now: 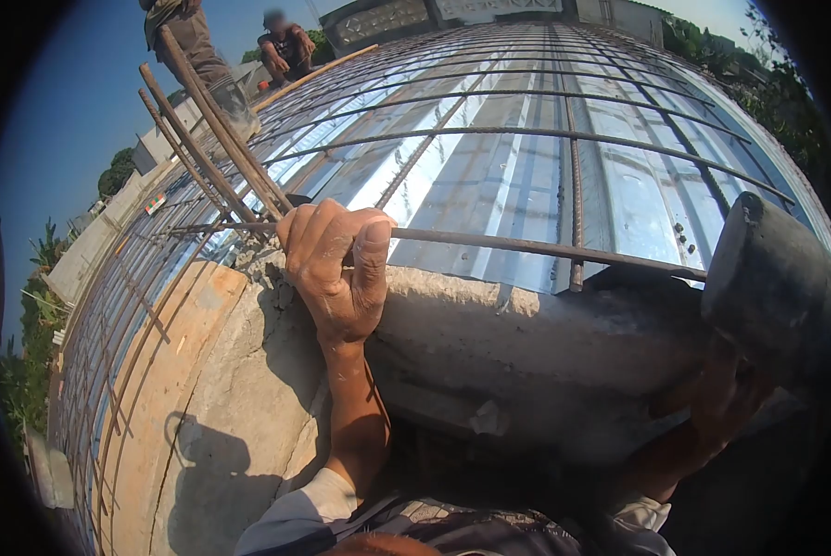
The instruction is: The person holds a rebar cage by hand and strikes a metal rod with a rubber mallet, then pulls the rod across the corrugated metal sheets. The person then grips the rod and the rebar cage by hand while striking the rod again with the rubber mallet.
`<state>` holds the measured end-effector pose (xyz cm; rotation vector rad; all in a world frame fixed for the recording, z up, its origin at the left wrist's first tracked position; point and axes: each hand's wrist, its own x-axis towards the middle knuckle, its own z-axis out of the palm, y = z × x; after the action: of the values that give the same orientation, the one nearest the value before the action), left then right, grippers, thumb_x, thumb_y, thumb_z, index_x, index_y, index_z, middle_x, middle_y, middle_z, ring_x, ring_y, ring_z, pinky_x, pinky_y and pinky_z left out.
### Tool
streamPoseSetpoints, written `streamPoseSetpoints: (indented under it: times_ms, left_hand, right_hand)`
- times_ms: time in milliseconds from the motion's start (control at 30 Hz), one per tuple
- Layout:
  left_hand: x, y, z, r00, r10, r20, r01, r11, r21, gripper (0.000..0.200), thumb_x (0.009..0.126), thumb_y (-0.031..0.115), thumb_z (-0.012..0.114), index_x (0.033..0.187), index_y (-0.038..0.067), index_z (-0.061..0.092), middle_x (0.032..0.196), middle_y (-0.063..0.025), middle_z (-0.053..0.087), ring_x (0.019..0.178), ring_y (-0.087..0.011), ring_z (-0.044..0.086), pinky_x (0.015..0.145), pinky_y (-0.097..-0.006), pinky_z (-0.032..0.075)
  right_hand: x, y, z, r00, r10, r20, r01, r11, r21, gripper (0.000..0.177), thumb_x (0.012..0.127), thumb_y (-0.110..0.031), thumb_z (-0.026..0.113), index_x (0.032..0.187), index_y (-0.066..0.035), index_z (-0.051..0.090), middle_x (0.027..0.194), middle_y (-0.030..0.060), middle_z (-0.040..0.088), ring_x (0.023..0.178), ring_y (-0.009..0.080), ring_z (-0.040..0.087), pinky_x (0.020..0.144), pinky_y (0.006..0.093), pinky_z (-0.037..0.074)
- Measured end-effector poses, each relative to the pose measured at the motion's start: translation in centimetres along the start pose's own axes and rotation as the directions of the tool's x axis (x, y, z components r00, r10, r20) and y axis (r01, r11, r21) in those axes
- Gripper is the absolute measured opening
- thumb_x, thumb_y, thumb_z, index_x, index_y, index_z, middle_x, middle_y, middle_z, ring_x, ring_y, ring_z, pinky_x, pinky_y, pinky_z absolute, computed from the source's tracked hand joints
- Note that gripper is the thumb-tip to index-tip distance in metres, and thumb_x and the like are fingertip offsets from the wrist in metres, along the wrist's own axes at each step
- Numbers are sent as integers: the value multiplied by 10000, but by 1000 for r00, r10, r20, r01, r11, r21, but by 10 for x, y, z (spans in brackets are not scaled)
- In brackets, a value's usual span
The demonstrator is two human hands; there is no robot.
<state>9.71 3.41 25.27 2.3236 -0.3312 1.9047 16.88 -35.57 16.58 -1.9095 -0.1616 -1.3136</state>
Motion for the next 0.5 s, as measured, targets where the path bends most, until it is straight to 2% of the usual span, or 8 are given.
streamPoseSetpoints:
  times_ms: [67, 167, 233, 267, 333, 400, 500]
  left_hand:
    - [1, 1, 0, 1000, -3, 2, 3, 1000, 5, 364, 972, 376, 591, 774, 89, 697, 677, -13, 574, 679, -216, 476, 770, -370, 348]
    - [0, -1, 1, 1000, 7, -11, -6, 1000, 4, 297, 924, 367, 659, 766, 119, 702, 663, 9, 542, 671, -195, 472, 781, -363, 343]
    - [0, -1, 3, 1000, 16, -9, -16, 1000, -24, 275, 909, 357, 679, 762, 125, 703, 660, 11, 543, 670, -191, 473, 780, -361, 343]
    - [2, 0, 4, 1000, 15, -9, -16, 999, -39, 283, 917, 349, 666, 763, 115, 702, 665, 4, 561, 673, -197, 477, 774, -362, 345]
    - [2, -1, -2, 999, -5, -40, 3, 1000, -27, 283, 912, 349, 668, 756, 115, 702, 669, 2, 572, 676, -198, 485, 767, -361, 348]
    - [1, -1, -4, 998, -23, -65, 24, 1000, 3, 275, 891, 364, 689, 745, 131, 702, 670, 14, 561, 679, -190, 491, 767, -358, 352]
    - [0, 2, -1, 989, -50, -138, 44, 998, -46, 282, 869, 390, 710, 737, 142, 703, 678, 10, 557, 687, -192, 501, 774, -362, 362]
  right_hand:
    - [2, -2, -2, 1000, -19, 18, 19, 1000, 15, 303, 903, -188, 668, 1115, 28, 672, 1130, 148, 639, 982, 238, 583, 810, 384, 454]
    - [1, 5, -4, 998, 33, 59, -41, 990, 136, 316, 919, -165, 662, 1167, 29, 651, 1191, 159, 630, 1054, 265, 589, 906, 414, 436]
    - [-3, 14, -9, 996, 80, 40, -83, 993, 79, 314, 931, -173, 641, 1175, 25, 646, 1165, 142, 637, 1020, 247, 591, 880, 404, 440]
    - [-3, 18, -9, 997, 81, 4, -80, 996, -23, 308, 937, -195, 621, 1156, 19, 651, 1101, 117, 651, 941, 215, 592, 798, 378, 455]
    - [7, 17, -2, 995, -93, 46, 96, 993, -65, 299, 949, -237, 590, 1135, -11, 655, 1061, 88, 653, 918, 168, 581, 786, 362, 466]
    - [22, 8, 6, 969, -236, 78, 229, 969, 91, 353, 935, -320, 609, 1095, -10, 665, 1047, 115, 655, 931, 191, 589, 817, 384, 476]
    - [27, -25, 11, 990, -119, 71, 91, 945, 315, 584, 870, -509, 701, 979, 65, 700, 933, 210, 700, 800, 306, 653, 701, 419, 520]
